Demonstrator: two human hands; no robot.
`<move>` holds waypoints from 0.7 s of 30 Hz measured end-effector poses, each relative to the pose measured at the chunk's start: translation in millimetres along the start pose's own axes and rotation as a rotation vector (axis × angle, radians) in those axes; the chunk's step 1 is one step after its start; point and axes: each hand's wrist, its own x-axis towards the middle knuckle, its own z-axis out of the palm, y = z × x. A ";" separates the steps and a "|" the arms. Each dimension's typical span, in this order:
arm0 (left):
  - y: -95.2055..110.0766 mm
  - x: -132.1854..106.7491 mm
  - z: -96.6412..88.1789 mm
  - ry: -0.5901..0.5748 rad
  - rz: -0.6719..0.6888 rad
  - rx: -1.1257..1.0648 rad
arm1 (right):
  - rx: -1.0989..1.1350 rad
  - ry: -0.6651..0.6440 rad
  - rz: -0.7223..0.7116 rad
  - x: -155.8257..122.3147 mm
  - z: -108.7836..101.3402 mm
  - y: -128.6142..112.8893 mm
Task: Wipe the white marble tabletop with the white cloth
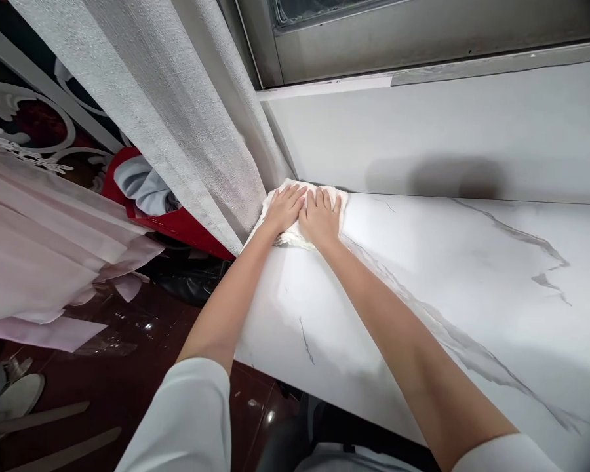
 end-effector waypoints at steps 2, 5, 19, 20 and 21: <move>1.7 -6.3 1.1 -0.002 0.005 -0.002 | 0.004 0.011 -0.001 -6.3 -1.1 0.3; 6.2 -21.7 1.6 -0.009 0.002 -0.010 | 0.017 0.003 0.001 -21.1 -5.8 -1.1; 52.5 -233.4 -0.2 0.111 -0.044 0.055 | 0.117 -0.219 -0.259 -199.7 -51.8 -23.7; 58.4 -244.6 0.5 0.115 -0.055 0.052 | 0.131 -0.247 -0.270 -210.1 -56.7 -21.6; 64.4 -253.1 1.4 0.115 -0.066 0.046 | 0.143 -0.270 -0.274 -218.7 -61.4 -18.7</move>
